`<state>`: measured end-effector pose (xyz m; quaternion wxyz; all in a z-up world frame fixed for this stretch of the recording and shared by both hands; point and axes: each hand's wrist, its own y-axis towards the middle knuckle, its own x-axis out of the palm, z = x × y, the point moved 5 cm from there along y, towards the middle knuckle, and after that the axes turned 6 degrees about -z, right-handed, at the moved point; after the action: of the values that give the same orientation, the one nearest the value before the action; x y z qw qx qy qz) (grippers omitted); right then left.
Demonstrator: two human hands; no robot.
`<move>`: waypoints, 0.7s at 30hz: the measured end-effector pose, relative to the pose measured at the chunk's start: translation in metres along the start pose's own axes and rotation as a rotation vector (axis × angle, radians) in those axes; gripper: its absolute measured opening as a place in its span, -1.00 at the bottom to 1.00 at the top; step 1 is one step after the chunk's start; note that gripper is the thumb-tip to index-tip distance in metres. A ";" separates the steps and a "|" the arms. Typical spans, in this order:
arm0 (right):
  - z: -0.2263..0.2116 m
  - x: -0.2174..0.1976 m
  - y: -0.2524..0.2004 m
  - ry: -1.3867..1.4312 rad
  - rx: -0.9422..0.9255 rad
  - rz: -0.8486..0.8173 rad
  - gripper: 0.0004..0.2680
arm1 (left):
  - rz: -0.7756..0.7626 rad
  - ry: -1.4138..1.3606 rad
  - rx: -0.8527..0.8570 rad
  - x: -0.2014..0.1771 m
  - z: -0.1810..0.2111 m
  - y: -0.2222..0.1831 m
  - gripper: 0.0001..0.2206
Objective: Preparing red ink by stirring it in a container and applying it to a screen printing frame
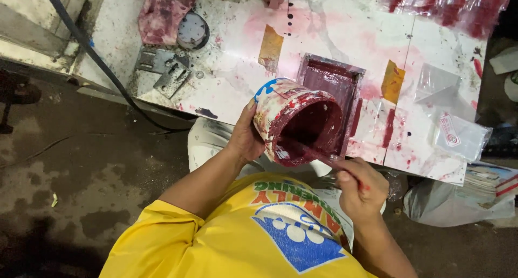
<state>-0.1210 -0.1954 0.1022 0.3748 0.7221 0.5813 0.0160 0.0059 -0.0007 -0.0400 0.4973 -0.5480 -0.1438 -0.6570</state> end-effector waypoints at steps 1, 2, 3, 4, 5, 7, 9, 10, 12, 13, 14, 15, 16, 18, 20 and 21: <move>0.004 -0.002 -0.001 -0.005 0.002 0.004 -0.81 | -0.003 0.002 -0.006 0.001 0.001 0.000 -0.33; 0.006 -0.007 -0.003 -0.063 -0.043 0.050 -0.80 | -0.004 0.007 -0.009 0.002 0.001 -0.001 -0.33; 0.008 -0.011 -0.004 -0.117 -0.088 0.088 -0.80 | 0.001 0.008 -0.007 0.003 0.002 -0.003 -0.33; 0.004 -0.012 -0.004 -0.117 -0.087 0.085 -0.80 | 0.002 0.006 -0.007 0.000 -0.001 -0.003 -0.33; 0.002 -0.009 -0.001 -0.148 -0.082 0.030 -0.82 | -0.011 0.012 -0.008 -0.002 -0.001 -0.001 -0.32; -0.003 -0.004 0.002 -0.178 -0.076 -0.026 -0.83 | -0.023 0.018 -0.009 -0.001 -0.002 0.000 -0.31; -0.005 -0.005 0.002 -0.008 -0.001 0.011 -0.81 | -0.006 0.016 -0.011 0.002 -0.004 -0.001 -0.28; 0.003 -0.009 -0.003 -0.013 0.003 0.016 -0.81 | -0.008 0.019 -0.019 0.004 -0.003 -0.001 -0.28; 0.010 -0.016 -0.010 -0.287 -0.165 0.041 -0.78 | 0.018 -0.023 -0.037 0.006 -0.001 -0.003 -0.40; 0.000 -0.013 -0.004 -0.284 -0.170 0.039 -0.78 | 0.018 -0.023 -0.031 0.003 -0.002 -0.001 -0.40; -0.006 -0.008 0.003 -0.210 -0.119 -0.016 -0.81 | 0.012 -0.022 -0.032 0.000 -0.003 0.000 -0.36; -0.013 -0.003 0.008 -0.138 -0.064 -0.071 -0.83 | 0.008 -0.020 -0.038 -0.002 -0.005 0.001 -0.33; -0.011 -0.004 0.005 -0.137 -0.062 -0.071 -0.83 | 0.010 -0.020 -0.039 0.003 -0.002 -0.002 -0.33; -0.006 -0.011 -0.002 -0.104 -0.036 0.021 -0.79 | 0.022 -0.011 -0.034 0.014 0.003 -0.004 -0.38; 0.006 -0.015 -0.008 -0.233 -0.092 0.017 -0.80 | 0.029 -0.026 -0.045 0.010 0.000 -0.003 -0.38; 0.011 -0.015 -0.009 -0.356 -0.162 0.012 -0.81 | 0.031 -0.040 -0.042 0.008 0.001 -0.001 -0.38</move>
<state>-0.1281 -0.2136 0.0952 0.5286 0.6844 0.4982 -0.0632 0.0065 -0.0036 -0.0325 0.4929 -0.5734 -0.1314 -0.6411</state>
